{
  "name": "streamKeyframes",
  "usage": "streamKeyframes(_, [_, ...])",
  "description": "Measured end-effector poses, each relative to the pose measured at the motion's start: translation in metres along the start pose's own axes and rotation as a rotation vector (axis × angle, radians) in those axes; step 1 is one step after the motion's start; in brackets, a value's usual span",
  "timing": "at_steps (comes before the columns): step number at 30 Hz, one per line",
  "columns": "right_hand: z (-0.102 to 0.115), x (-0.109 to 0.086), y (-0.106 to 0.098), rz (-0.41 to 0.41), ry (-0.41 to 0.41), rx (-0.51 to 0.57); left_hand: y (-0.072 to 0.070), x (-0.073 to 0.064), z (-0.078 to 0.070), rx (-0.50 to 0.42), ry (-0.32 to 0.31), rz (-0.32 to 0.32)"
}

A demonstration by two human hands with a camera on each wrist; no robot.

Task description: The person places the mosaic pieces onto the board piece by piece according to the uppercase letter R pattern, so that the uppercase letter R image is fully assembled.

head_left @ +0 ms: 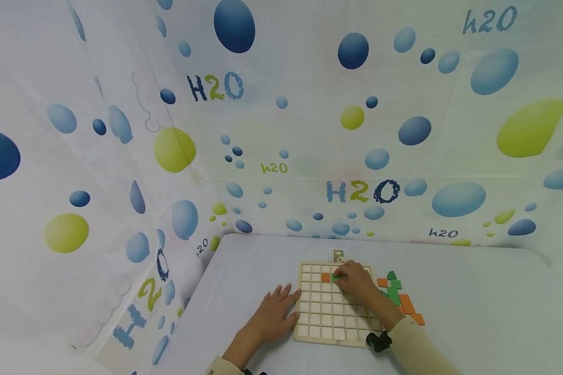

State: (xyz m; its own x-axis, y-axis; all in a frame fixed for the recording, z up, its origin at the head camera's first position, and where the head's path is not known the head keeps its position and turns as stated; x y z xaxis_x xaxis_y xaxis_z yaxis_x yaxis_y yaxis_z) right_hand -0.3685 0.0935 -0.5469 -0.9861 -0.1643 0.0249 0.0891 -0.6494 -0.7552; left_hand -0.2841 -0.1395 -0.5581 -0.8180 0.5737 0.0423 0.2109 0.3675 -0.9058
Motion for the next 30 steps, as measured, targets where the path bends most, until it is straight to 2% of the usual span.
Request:
streamKeyframes(6, [0.001, -0.006, -0.004, -0.018, -0.017, -0.021, -0.001, 0.001, 0.000, 0.008, 0.007, -0.004])
streamKeyframes(11, [-0.006, -0.017, -0.022, -0.015, -0.024, -0.015, 0.001, 0.002, 0.000, 0.000, 0.014, -0.001])
streamKeyframes(17, [-0.033, -0.024, -0.055, 0.009, 0.039, 0.059, 0.001, 0.001, 0.002, 0.009, 0.016, 0.003])
streamKeyframes(21, [-0.060, -0.027, -0.072, 0.001, 0.115, 0.044, 0.001, 0.000, 0.002, 0.011, 0.010, 0.002])
streamKeyframes(25, [-0.079, -0.033, -0.077, 0.013, 0.139, -0.006, 0.000, 0.000, 0.000, 0.006, 0.006, 0.002])
streamKeyframes(30, [-0.089, -0.036, -0.077, 0.023, 0.159, -0.078, 0.000, 0.000, -0.002, 0.005, 0.007, 0.001])
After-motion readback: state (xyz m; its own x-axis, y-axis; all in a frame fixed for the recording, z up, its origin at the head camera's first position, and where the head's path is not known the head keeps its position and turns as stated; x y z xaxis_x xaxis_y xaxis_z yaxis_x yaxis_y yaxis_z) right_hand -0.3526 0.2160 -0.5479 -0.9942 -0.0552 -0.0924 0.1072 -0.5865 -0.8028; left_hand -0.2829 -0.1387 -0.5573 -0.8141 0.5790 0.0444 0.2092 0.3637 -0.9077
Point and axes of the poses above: each hand's wrist, its own x-axis towards the middle knuckle, its own y-axis out of the palm, z = x × y, the point moved 7 cm from there along x, towards the middle knuckle, and after that the axes turned 13 degrees about y, right-handed, at the moved point
